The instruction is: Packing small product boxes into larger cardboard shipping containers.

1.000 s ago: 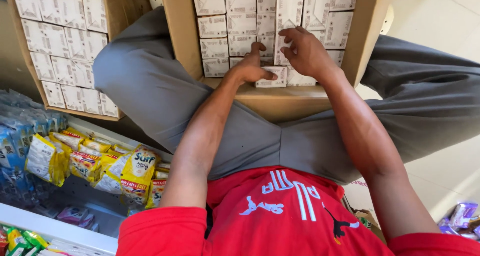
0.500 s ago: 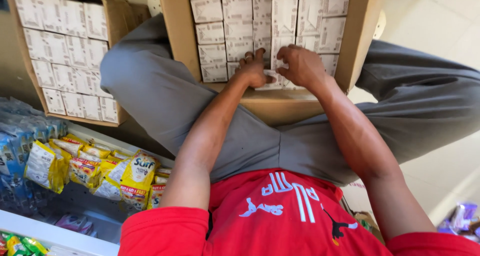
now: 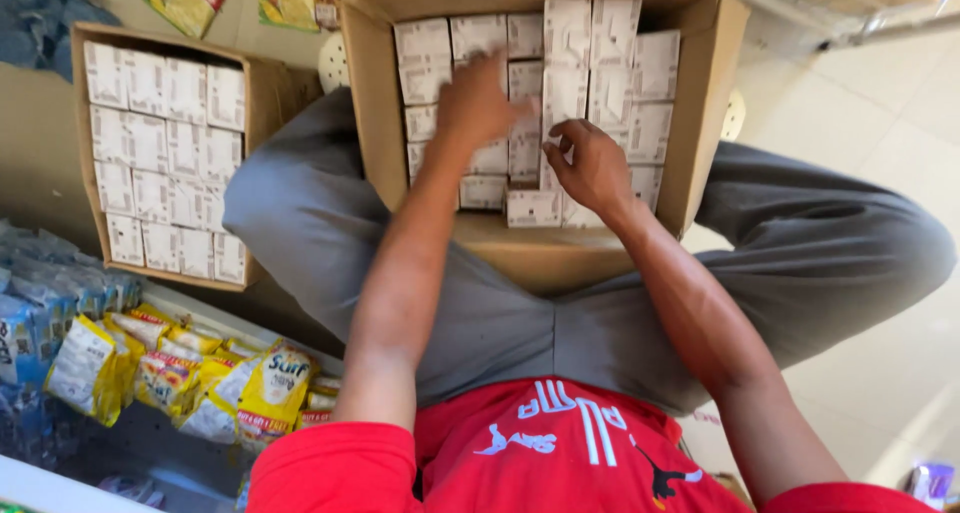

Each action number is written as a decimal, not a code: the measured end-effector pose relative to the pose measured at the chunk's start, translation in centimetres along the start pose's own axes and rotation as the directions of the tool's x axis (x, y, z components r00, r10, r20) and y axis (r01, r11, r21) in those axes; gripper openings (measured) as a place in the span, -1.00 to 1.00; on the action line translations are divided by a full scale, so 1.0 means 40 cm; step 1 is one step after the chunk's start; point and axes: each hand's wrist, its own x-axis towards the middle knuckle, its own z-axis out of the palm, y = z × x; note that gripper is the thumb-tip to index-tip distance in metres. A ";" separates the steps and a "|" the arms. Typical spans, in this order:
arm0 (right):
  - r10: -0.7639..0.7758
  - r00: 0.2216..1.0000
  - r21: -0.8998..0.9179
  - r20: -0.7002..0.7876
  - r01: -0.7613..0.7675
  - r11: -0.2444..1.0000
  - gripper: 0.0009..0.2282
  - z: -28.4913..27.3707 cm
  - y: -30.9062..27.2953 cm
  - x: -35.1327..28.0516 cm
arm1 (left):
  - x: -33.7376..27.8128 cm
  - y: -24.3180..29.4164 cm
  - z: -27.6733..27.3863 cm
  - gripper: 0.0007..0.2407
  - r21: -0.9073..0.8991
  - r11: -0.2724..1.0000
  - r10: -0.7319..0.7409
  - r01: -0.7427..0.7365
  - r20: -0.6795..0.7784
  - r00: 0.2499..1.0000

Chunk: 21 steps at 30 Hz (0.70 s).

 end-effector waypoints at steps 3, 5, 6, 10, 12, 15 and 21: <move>0.029 0.993 0.129 -0.118 -0.013 0.992 -0.81 -0.027 -0.018 0.026 | 0.079 -0.054 -0.130 -0.36 -0.044 0.986 0.117 -0.164 -0.521 0.846; -0.072 0.963 0.107 -0.261 0.103 0.989 -0.81 -0.057 -0.043 0.040 | 0.057 -0.044 -0.271 -0.42 0.089 0.994 0.104 -0.067 -0.522 0.846; -0.085 0.961 0.100 -0.262 0.114 0.988 -0.81 -0.075 -0.046 0.069 | 0.070 -0.054 -0.286 -0.42 0.084 0.994 0.099 -0.064 -0.533 0.840; -0.333 0.849 -0.243 -0.409 0.251 0.937 -0.73 -0.139 -0.058 0.208 | 0.167 -0.120 -0.295 -0.30 0.128 0.989 -0.072 0.069 0.018 0.997; -0.399 0.821 -0.369 -0.409 0.252 0.895 -0.70 -0.171 -0.068 0.306 | 0.211 -0.144 -0.301 -0.21 0.132 0.989 -0.083 0.059 0.185 0.979; -0.154 0.981 -0.401 -0.117 0.095 0.911 -0.61 -0.210 -0.096 0.423 | 0.242 -0.153 -0.321 -0.29 0.088 0.996 -0.019 -0.014 0.363 0.932; 0.347 0.734 -0.341 0.583 -0.167 0.925 -0.40 -0.184 -0.081 0.610 | 0.353 -0.280 -0.304 -0.20 -0.136 0.986 -0.007 0.099 0.555 0.832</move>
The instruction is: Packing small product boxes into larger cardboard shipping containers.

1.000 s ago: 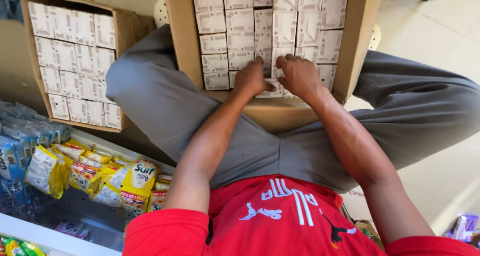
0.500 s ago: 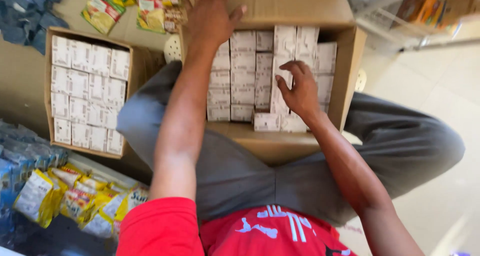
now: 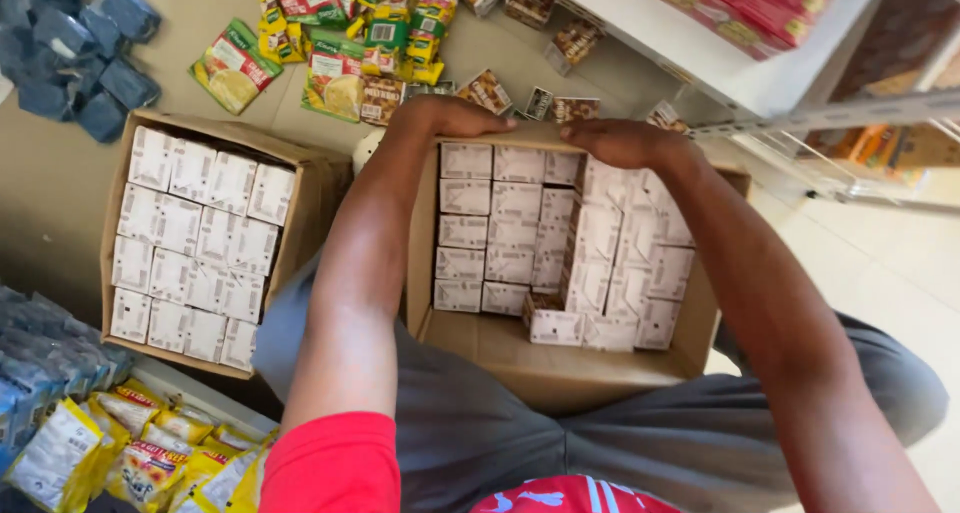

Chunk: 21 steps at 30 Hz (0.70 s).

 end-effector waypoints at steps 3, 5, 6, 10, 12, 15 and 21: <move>-0.063 0.989 0.055 0.134 0.056 0.997 -0.38 0.007 -0.022 0.102 | 0.065 -0.117 -0.023 -0.25 -0.138 0.990 -0.030 0.027 -0.022 0.999; -0.029 0.966 0.171 0.258 -0.016 0.985 -0.36 0.010 -0.043 0.162 | 0.188 -0.246 -0.027 -0.23 -0.038 0.998 0.038 -0.040 -0.067 0.997; -0.030 0.963 0.167 0.268 -0.016 0.986 -0.36 0.013 -0.055 0.193 | 0.229 -0.292 -0.020 -0.23 -0.047 0.998 0.033 -0.036 -0.063 0.998; 0.032 0.950 0.055 0.310 -0.051 0.997 -0.29 0.025 -0.104 0.314 | 0.364 -0.414 -0.013 -0.14 -0.105 0.994 0.005 -0.042 -0.324 0.946; 0.062 0.950 -0.039 0.306 -0.052 0.998 -0.23 0.029 -0.130 0.370 | 0.440 -0.448 -0.002 -0.17 -0.103 0.992 0.024 -0.066 -0.368 0.929; 0.109 0.957 -0.216 0.268 -0.051 0.975 -0.10 0.014 -0.171 0.448 | 0.520 -0.466 -0.001 -0.18 -0.367 0.892 0.127 -0.265 -0.358 0.925; 0.096 0.968 -0.050 0.231 -0.087 0.995 0.08 0.012 -0.181 0.551 | 0.339 -0.311 -0.031 -0.19 -0.639 0.769 -0.068 -0.024 -0.120 0.990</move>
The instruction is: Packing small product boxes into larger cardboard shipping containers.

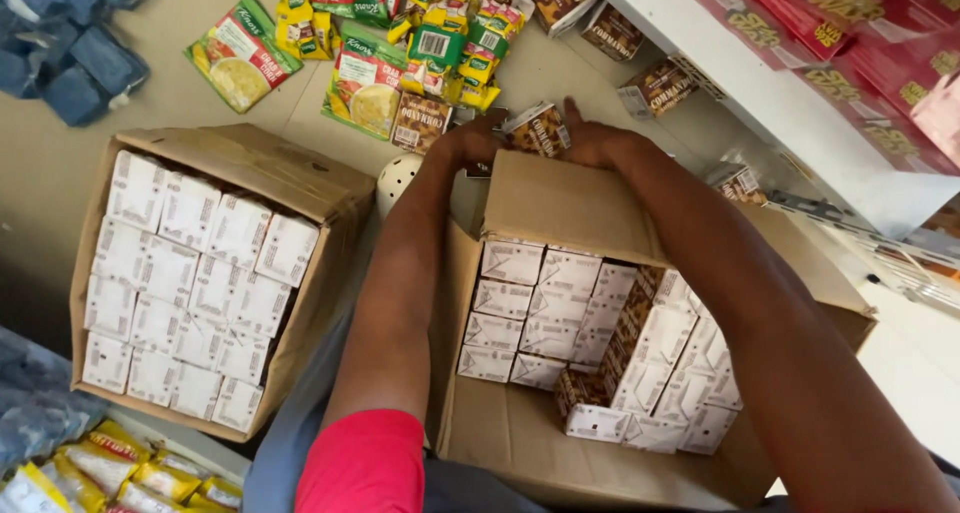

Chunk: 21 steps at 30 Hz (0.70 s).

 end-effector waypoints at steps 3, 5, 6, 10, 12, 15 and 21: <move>-0.051 0.998 0.142 -0.038 0.056 0.988 -0.07 0.005 0.035 0.044 | 0.145 -0.086 0.017 -0.21 -0.069 0.988 0.142 -0.137 0.075 0.987; -0.102 0.991 0.282 -0.088 0.123 0.951 -0.20 0.017 0.060 0.068 | 0.289 -0.180 0.025 -0.30 0.139 0.903 0.405 -0.407 0.050 0.913; -0.101 0.991 0.285 -0.088 0.123 0.951 -0.20 0.025 0.070 0.078 | 0.229 -0.147 0.025 -0.30 0.140 0.903 0.404 -0.407 0.052 0.913; -0.160 0.960 0.429 -0.228 0.247 0.869 -0.41 0.028 0.082 0.119 | 0.052 -0.045 -0.019 -0.39 -0.313 0.912 0.283 -0.264 0.016 0.959; -0.163 0.937 0.447 -0.310 0.295 0.844 -0.47 0.008 0.088 0.129 | 0.019 -0.011 -0.056 -0.42 -0.371 0.877 0.325 -0.306 -0.012 0.946; -0.136 0.848 0.485 -0.513 0.417 0.768 -0.59 -0.059 0.087 0.125 | -0.047 0.059 -0.112 -0.53 -0.426 0.806 0.421 -0.410 -0.075 0.904; -0.262 0.712 0.564 -0.651 0.685 0.461 -0.62 -0.194 -0.051 -0.178 | -0.273 0.231 -0.151 -0.59 -0.219 0.683 0.602 -0.697 -0.370 0.707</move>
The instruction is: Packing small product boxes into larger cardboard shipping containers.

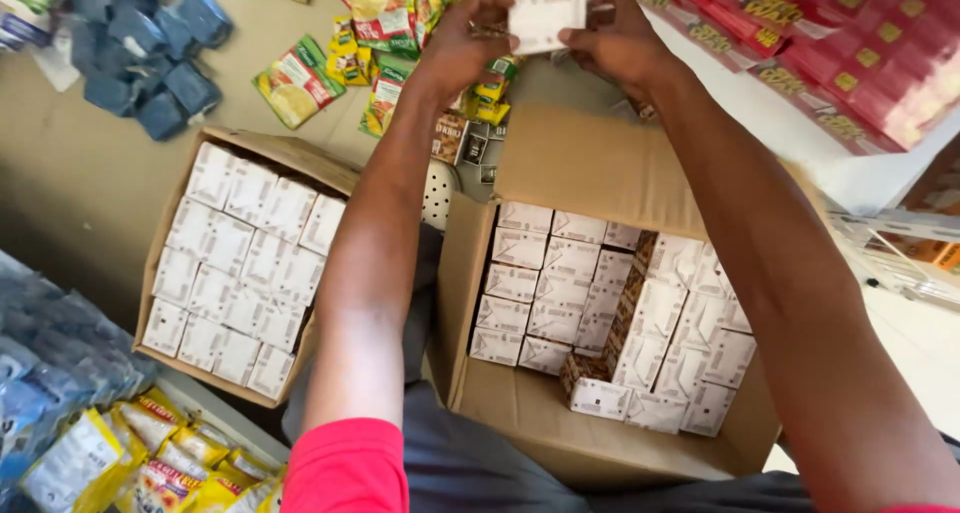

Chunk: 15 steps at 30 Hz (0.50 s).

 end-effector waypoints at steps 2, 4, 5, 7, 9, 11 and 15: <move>-0.055 0.998 -0.024 0.037 0.056 0.998 -0.53 0.025 -0.084 -0.043 | -0.019 0.049 -0.001 -0.61 0.022 0.986 0.164 -0.163 -0.152 0.975; -0.117 0.990 0.100 0.083 0.108 0.989 -0.53 0.034 -0.101 -0.059 | -0.012 0.038 -0.023 -0.65 0.120 0.926 0.375 -0.357 -0.183 0.909; -0.175 0.977 0.221 0.121 0.145 0.964 -0.53 0.037 -0.107 -0.069 | -0.009 0.030 -0.031 -0.69 0.215 0.822 0.564 -0.527 -0.186 0.804; -0.173 0.974 0.271 0.148 0.129 0.954 -0.61 0.044 -0.124 -0.117 | -0.047 0.078 -0.011 -0.80 0.335 0.815 0.553 -0.473 -0.204 0.808; -0.171 0.971 0.313 0.170 0.111 0.943 -0.67 0.033 -0.152 -0.186 | -0.075 0.110 0.013 -0.83 0.443 0.795 0.545 -0.414 -0.221 0.809; -0.217 0.966 0.492 0.141 0.122 0.862 -0.72 0.027 -0.183 -0.281 | -0.107 0.130 0.024 -0.95 0.916 -0.092 0.829 -0.391 0.288 0.479; -0.344 0.933 0.510 0.106 0.246 0.824 -0.71 0.004 -0.215 -0.511 | -0.277 0.258 0.194 -0.91 0.772 0.249 0.808 -0.586 0.168 0.564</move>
